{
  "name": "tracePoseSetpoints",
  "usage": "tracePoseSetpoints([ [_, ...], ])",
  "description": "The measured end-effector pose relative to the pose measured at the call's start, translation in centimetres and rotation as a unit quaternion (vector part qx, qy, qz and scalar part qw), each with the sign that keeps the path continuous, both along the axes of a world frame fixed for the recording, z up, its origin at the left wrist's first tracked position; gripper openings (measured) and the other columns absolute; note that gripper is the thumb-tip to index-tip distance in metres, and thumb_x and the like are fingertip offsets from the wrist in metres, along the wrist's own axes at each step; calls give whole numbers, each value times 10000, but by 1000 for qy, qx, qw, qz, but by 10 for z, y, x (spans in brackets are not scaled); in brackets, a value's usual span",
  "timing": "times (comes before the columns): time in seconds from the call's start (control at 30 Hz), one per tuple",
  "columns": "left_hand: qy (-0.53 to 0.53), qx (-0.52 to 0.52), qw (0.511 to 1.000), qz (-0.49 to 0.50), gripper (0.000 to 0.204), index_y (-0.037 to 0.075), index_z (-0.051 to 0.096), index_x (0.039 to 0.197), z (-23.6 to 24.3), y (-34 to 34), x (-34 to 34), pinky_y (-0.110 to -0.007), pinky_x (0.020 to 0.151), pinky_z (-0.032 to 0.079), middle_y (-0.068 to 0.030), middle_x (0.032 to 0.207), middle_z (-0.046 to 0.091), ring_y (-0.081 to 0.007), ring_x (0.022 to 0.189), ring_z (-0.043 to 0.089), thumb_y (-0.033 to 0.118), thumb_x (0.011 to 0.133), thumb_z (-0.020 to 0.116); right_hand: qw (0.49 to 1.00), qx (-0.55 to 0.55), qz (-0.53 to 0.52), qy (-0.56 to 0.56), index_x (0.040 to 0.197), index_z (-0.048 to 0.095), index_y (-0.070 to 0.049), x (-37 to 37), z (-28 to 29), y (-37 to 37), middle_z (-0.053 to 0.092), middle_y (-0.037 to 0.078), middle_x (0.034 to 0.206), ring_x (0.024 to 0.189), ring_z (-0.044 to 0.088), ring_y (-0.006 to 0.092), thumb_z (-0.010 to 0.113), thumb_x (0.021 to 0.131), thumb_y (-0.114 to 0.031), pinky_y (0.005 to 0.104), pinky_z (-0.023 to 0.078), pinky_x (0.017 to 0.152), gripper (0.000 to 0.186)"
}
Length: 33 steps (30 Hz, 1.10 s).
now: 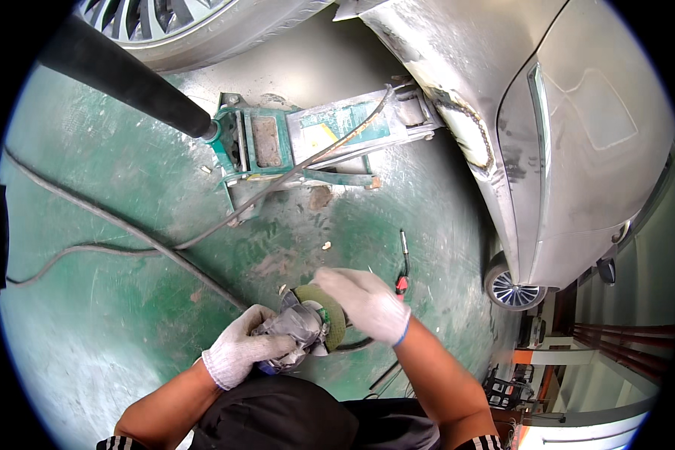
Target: The person uses a hammer to tap the lower edge of a car's front bumper. They then use a welding torch to heat the metal seam, followed by an angle grinder to smooth the area, producing sparks. The person works on the bumper while kneeling on the floor.
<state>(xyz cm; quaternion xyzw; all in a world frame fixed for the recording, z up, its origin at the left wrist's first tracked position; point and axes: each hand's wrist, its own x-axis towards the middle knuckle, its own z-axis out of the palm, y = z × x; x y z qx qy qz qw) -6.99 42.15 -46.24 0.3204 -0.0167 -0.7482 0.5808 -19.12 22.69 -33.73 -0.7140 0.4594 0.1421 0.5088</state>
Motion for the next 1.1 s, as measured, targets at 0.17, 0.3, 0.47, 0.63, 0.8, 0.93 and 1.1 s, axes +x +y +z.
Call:
tracePoseSetpoints([
  [0.17,-36,12,999,-7,589,-33,591,1174,-3,2,-2,-303,849,564,-93,1052,708,-131,932,670,279,827,950,988,-48,74,128,1178,710,90,13,-8,12,723,207,951,954,680,190,495,1149,-399,377,539,908,535],
  [0.3,-56,13,998,-30,596,-39,588,1192,-1,4,4,-306,846,561,-92,1054,700,-131,934,663,269,828,947,995,-79,-43,31,1206,728,67,1,-11,39,746,165,987,939,675,189,515,1153,-330,360,542,875,454],
  [0.47,-4,4,1000,1,577,-31,574,1244,1,9,9,-319,877,561,-99,1091,703,-141,994,677,248,868,911,979,-169,-101,-47,1208,720,57,-20,-23,70,686,43,1001,946,582,86,539,1155,-222,282,505,860,337],
  [0.63,3,-12,1000,24,631,-38,577,1366,-17,7,3,-376,969,577,-137,1214,718,-219,1067,718,364,943,816,956,-281,55,-68,1302,674,63,-28,-30,60,761,176,1162,1076,734,286,630,1064,-126,379,556,953,307],
  [0.8,93,-57,990,87,867,-15,543,1509,-46,-6,-16,-459,1042,589,-156,1337,717,-299,1184,714,714,1042,540,989,-91,-11,-115,1459,619,25,-33,-35,37,722,133,1269,1142,688,230,614,1045,-100,344,554,964,432],
  [0.93,111,-28,985,126,899,30,582,1512,-31,-22,3,-478,1010,605,-158,1366,717,-332,1178,717,782,1075,351,948,90,-81,-294,1483,602,2,-21,-36,21,722,57,1211,1000,684,130,589,1100,-189,299,566,858,428],
  [1.1,129,-102,981,104,890,60,585,1504,-4,-31,17,-559,999,596,-179,1369,707,-380,1198,698,789,1074,309,930,167,-83,-315,1512,575,-18,-25,-33,3,708,82,1219,963,686,147,681,1010,-103,310,579,779,520],
])
